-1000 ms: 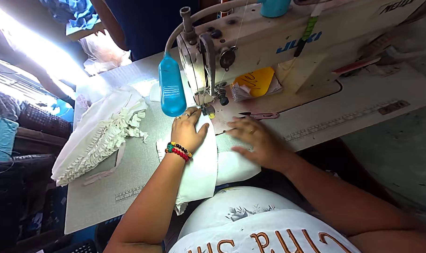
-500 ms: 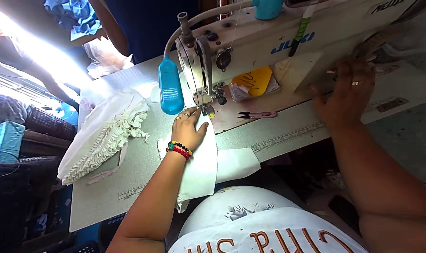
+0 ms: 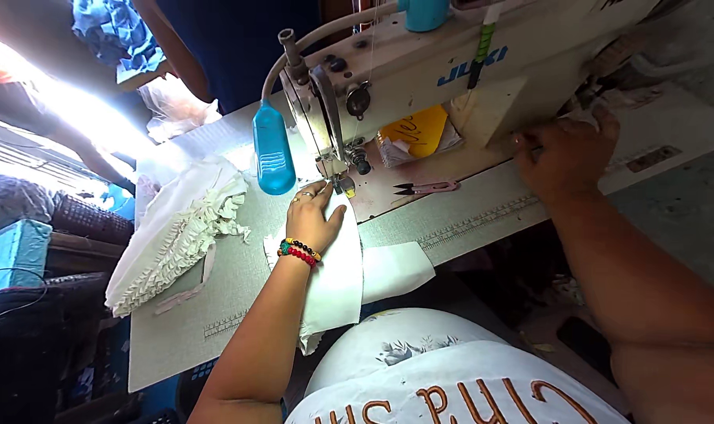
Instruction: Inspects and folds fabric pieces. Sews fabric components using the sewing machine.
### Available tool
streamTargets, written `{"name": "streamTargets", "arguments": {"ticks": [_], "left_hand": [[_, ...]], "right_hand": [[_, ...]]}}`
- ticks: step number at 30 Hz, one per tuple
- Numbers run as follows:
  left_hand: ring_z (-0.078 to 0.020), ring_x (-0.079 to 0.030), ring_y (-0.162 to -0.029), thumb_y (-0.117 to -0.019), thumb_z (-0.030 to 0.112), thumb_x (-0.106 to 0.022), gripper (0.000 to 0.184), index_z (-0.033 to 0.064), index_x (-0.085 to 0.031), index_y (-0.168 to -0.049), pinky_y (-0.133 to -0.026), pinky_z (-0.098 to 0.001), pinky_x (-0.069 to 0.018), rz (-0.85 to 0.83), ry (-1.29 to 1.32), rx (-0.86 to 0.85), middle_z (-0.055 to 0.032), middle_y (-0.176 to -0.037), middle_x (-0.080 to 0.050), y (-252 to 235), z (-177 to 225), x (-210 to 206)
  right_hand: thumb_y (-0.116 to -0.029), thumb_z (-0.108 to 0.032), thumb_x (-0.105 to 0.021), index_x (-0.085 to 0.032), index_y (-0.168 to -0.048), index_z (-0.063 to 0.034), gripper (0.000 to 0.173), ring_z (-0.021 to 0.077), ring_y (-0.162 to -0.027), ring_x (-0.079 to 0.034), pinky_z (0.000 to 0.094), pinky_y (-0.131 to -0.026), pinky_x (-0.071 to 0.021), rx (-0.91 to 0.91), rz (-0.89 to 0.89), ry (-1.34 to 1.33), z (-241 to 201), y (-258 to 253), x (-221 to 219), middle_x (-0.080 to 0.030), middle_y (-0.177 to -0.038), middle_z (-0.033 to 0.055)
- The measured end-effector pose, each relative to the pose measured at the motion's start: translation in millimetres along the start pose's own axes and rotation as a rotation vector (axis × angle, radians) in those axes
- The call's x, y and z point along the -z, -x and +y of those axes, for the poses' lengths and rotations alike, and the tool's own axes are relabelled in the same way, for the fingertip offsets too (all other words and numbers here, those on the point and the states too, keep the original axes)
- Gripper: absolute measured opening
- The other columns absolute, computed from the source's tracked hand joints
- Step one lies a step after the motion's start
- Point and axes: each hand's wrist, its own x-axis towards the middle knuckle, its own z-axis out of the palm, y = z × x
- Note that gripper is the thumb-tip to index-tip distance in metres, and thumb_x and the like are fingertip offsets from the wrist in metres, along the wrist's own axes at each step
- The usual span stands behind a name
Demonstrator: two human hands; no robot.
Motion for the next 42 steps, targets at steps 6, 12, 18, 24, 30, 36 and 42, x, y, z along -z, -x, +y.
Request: {"name": "streamTargets", "arguments": {"ticks": [6, 12, 18, 24, 30, 36, 42], "left_hand": [[-0.0311, -0.048, -0.141, -0.0978, 0.038, -0.065, 0.05, 0.0106, -0.065, -0.139, -0.118, -0.0523, -0.0349, -0.04, 0.019, 0.043, -0.0107, -0.149, -0.056, -3, -1, 0], [-0.0329, -0.049, -0.14, -0.0976, 0.041, -0.066, 0.052, 0.0108, -0.064, -0.14, -0.117, -0.0544, -0.0352, -0.055, 0.027, 0.043, -0.0112, -0.149, -0.056, -10, -6, 0], [-0.0388, -0.044, -0.143, -0.1011, 0.031, -0.061, 0.047, 0.0061, -0.061, -0.141, -0.118, -0.0585, -0.0337, -0.051, 0.093, 0.051, -0.0196, -0.151, -0.051, 34, 0, 29], [-0.0376, -0.032, -0.152, -0.1028, 0.058, -0.038, 0.067, 0.0143, -0.051, -0.152, -0.121, -0.0664, -0.0194, -0.043, -0.098, 0.067, -0.0166, -0.159, -0.044, 118, -6, 21], [-0.046, -0.04, -0.146, -0.0982, 0.074, -0.021, 0.091, 0.0076, -0.047, -0.154, -0.116, -0.0722, -0.0242, 0.068, -0.258, 0.206, -0.0256, -0.156, -0.045, 182, 2, 26], [-0.0437, -0.048, -0.141, -0.1025, 0.065, -0.027, 0.072, 0.0183, -0.055, -0.149, -0.108, -0.0793, -0.0257, 0.1, -0.476, 0.008, -0.0143, -0.151, -0.055, 227, -40, 32], [-0.0344, -0.046, -0.144, -0.1039, 0.063, -0.037, 0.061, 0.0195, -0.06, -0.14, -0.119, -0.0635, -0.0199, 0.228, -0.358, -0.082, -0.0158, -0.145, -0.059, 241, -36, 31]], "right_hand": [[-0.1039, -0.042, -0.048, -0.043, -0.152, -0.0068, 0.06, 0.0456, -0.151, -0.03, 0.0667, -0.122, -0.0149, -0.005, 0.108, -0.074, -2, 5, 1, -0.041, -0.158, 0.0239], [-0.0999, -0.029, -0.054, -0.057, -0.139, 0.0015, 0.05, 0.0434, -0.139, -0.046, 0.058, -0.115, -0.0354, 0.302, 0.051, -0.391, -90, 62, 19, -0.053, -0.145, 0.026], [-0.1043, -0.051, -0.043, -0.076, -0.114, -0.0105, 0.053, 0.0309, -0.124, -0.063, 0.0633, -0.114, -0.034, 0.653, -0.388, -0.609, -153, 138, 34, -0.074, -0.117, 0.0109], [-0.1033, -0.035, -0.054, -0.075, -0.097, -0.0085, 0.035, 0.0214, -0.087, -0.068, 0.0375, -0.08, -0.0532, 0.765, -0.161, -0.799, -167, 114, 43, -0.073, -0.092, 0.0085], [-0.1047, -0.049, -0.043, -0.069, -0.133, -0.017, 0.051, 0.0289, -0.147, -0.043, 0.0626, -0.12, -0.0251, 0.842, -0.386, -0.534, -194, 112, 9, -0.062, -0.145, 0.0039], [-0.1027, -0.055, -0.044, -0.072, -0.129, -0.0168, 0.054, 0.0282, -0.146, -0.044, 0.0658, -0.121, -0.019, 0.829, -0.409, -0.573, -193, 116, 12, -0.067, -0.138, 0.0032], [-0.1032, -0.05, -0.046, -0.069, -0.135, -0.0167, 0.051, 0.0272, -0.146, -0.044, 0.064, -0.12, -0.023, 0.801, -0.443, -0.544, -202, 123, 14, -0.064, -0.142, 0.0036]]}}
